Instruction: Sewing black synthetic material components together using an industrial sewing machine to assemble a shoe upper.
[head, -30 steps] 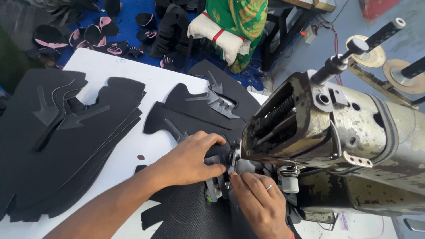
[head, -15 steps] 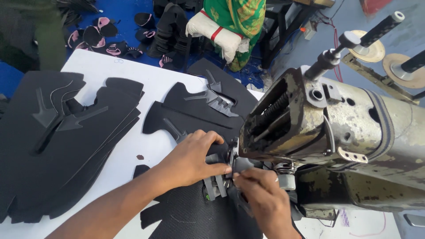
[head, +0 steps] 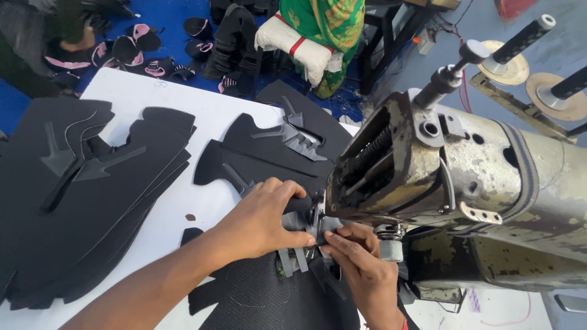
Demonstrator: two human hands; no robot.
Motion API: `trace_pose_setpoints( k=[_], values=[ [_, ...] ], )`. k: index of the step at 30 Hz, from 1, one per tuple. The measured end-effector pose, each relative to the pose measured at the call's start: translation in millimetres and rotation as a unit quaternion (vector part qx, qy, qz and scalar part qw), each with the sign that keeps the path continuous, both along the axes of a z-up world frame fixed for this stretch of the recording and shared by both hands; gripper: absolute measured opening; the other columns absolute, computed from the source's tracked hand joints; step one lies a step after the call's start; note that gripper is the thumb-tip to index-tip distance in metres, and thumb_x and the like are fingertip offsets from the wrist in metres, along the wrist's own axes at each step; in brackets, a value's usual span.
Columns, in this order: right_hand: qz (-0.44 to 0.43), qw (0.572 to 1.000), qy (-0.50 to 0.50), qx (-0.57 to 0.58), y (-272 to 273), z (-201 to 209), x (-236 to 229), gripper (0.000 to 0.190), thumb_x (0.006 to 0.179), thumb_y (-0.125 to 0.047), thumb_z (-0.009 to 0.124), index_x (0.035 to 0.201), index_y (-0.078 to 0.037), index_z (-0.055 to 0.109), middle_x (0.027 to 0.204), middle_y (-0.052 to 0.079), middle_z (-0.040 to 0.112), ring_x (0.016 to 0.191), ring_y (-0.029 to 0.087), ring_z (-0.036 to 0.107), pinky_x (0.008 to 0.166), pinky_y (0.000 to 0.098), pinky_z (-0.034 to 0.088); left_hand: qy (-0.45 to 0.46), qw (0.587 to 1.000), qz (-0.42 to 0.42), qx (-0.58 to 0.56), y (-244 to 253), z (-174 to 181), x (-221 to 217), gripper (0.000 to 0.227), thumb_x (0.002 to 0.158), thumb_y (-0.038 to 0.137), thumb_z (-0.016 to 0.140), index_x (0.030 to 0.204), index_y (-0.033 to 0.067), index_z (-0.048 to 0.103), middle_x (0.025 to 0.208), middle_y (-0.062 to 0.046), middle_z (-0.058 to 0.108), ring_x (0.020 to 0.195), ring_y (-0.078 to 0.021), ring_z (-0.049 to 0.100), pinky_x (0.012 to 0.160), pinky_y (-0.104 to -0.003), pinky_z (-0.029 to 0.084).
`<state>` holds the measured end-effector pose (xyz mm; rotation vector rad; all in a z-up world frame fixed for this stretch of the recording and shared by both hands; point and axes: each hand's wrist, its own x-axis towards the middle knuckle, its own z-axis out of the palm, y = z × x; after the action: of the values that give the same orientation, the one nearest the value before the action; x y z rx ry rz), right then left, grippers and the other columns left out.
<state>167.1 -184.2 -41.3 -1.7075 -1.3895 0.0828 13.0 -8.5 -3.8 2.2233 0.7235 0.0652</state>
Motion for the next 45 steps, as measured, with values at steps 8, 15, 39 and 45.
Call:
trace_pose_setpoints(
  k=[8, 15, 39, 45],
  values=[
    [0.032, 0.995, 0.095, 0.003, 0, -6, 5, 0.028, 0.077, 0.006, 0.079, 0.103, -0.004, 0.079, 0.107, 0.006, 0.068, 0.091, 0.014, 0.073, 0.076, 0.0263, 0.065, 0.004, 1.0, 0.019, -0.006, -4, 0, 0, 0.08, 0.071, 0.057, 0.081, 0.131, 0.0117, 0.054, 0.12, -0.01, 0.053, 0.12, -0.0284, 0.052, 0.097, -0.044, 0.048],
    [-0.01, 1.0, 0.008, 0.013, 1, 0, -3, 0.032, 0.073, 0.002, 0.083, 0.104, -0.005, 0.079, 0.103, 0.007, 0.069, 0.089, 0.015, 0.072, 0.073, 0.0275, 0.059, 0.007, 1.0, 0.009, -0.017, 5, 2, 2, 0.081, 0.068, 0.058, 0.081, 0.131, 0.0145, 0.056, 0.121, -0.009, 0.055, 0.123, -0.028, 0.052, 0.097, -0.044, 0.049],
    [-0.033, 0.998, 0.059, 0.017, 12, 14, -13, 0.026, 0.079, 0.004, 0.08, 0.104, -0.004, 0.078, 0.098, 0.006, 0.074, 0.087, 0.014, 0.072, 0.072, 0.0261, 0.056, -0.028, 0.997, -0.065, 0.04, 27, 0, 13, 0.087, 0.067, 0.054, 0.086, 0.136, 0.0126, 0.053, 0.13, -0.011, 0.051, 0.131, -0.0315, 0.046, 0.103, -0.044, 0.046],
    [-0.064, 0.997, 0.045, 0.01, 10, 13, -19, 0.024, 0.079, 0.001, 0.081, 0.103, -0.004, 0.078, 0.095, 0.005, 0.072, 0.082, 0.014, 0.07, 0.069, 0.0261, 0.055, -0.059, 0.992, -0.085, 0.077, 29, -1, 12, 0.087, 0.067, 0.051, 0.087, 0.135, 0.0084, 0.054, 0.128, -0.012, 0.051, 0.124, -0.0326, 0.047, 0.102, -0.044, 0.044]
  ],
)
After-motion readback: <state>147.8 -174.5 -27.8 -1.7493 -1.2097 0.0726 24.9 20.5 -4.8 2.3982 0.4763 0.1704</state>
